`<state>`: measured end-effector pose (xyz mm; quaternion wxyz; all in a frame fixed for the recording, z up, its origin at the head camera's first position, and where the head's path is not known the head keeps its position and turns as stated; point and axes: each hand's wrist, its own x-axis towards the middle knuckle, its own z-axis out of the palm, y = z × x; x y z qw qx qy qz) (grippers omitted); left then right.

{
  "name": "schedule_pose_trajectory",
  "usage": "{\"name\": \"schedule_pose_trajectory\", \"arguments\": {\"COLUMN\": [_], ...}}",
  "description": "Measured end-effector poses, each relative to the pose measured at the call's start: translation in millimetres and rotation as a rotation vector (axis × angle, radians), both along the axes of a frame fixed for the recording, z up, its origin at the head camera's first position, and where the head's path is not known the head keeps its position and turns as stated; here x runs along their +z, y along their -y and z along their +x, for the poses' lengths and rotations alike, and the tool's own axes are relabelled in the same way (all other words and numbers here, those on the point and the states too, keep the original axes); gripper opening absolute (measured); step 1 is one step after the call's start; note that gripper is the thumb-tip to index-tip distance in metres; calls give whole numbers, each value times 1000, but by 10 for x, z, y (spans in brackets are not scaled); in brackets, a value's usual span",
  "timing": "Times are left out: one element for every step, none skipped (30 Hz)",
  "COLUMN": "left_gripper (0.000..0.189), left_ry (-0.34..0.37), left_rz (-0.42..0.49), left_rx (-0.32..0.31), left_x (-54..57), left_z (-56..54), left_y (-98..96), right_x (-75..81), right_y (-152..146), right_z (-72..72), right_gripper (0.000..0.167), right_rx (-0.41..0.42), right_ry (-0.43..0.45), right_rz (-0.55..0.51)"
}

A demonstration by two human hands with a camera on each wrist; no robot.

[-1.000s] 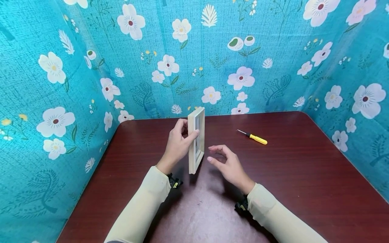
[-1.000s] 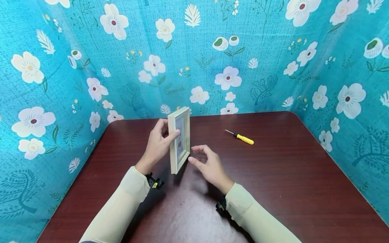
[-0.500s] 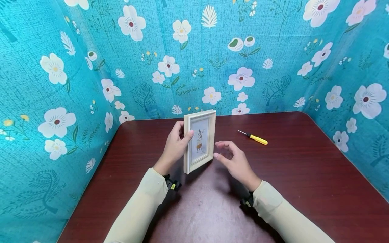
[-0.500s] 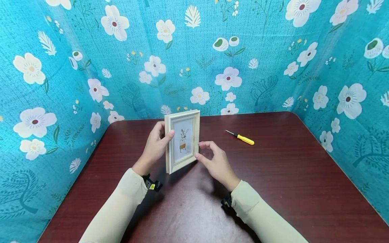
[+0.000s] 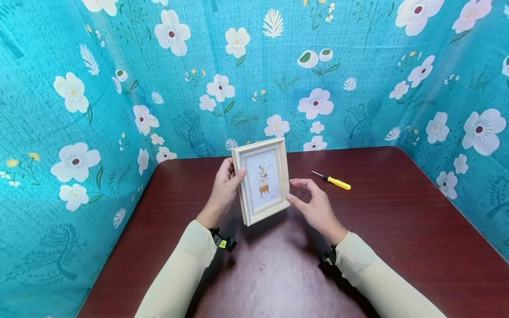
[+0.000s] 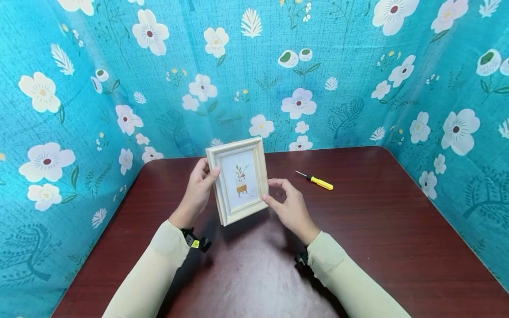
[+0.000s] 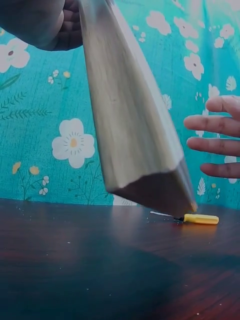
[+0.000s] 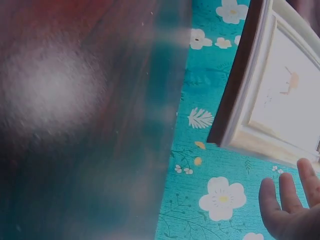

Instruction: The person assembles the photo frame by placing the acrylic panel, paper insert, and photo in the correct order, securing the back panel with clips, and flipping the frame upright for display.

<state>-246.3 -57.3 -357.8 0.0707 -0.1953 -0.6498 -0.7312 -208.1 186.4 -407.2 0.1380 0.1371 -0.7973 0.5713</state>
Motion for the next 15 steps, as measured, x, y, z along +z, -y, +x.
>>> {"name": "schedule_pose_trajectory", "arguments": {"left_gripper": [30,30,30,30,30,30,30,30,31,31,31,31,31,30,30], "left_ry": [3,6,13,20,29,40,49,59,67,73,78,80,80,79,76], "left_rz": [11,18,29,37,44,51,58,66,76,82,89,99,107,114,117], "left_rx": [-5,-6,-8,-9,-10,-12,-12,-13,-16,-17,-18,-21,-25,-28,-32], "left_x": [5,11,16,22,27,31,33,32,31,29,25,20,14,9,4], "left_z": [5,13,15,21,26,31,36,38,40,46,47,48,47,44,43], "left_y": [4,6,8,8,8,7,6,5,4,6,6,7,8,9,10], "right_x": [-36,-28,-21,-14,-10,-9,-6,-4,-3,-1,0,0,0,-3,-4], "right_y": [-17,-20,-24,-28,-33,-38,-42,-45,-47,-47,-48,-49,-49,-49,-49], "right_z": [-28,-33,-38,-40,-43,-46,-46,-48,-47,-47,-48,-49,-49,-50,-51], "right_gripper": [39,41,43,44,47,50,52,55,57,59,61,63,65,67,68], "right_rx": [-5,-12,-20,-24,-24,-13,-2,11,25,40,53,66,70,75,76], "right_ry": [-2,-1,1,6,12,24,42,61,78,96,113,131,144,155,165], "right_rz": [-1,-2,-2,-4,-7,-17,-22,-32,-39,-46,-50,-51,-46,-45,-41]}}
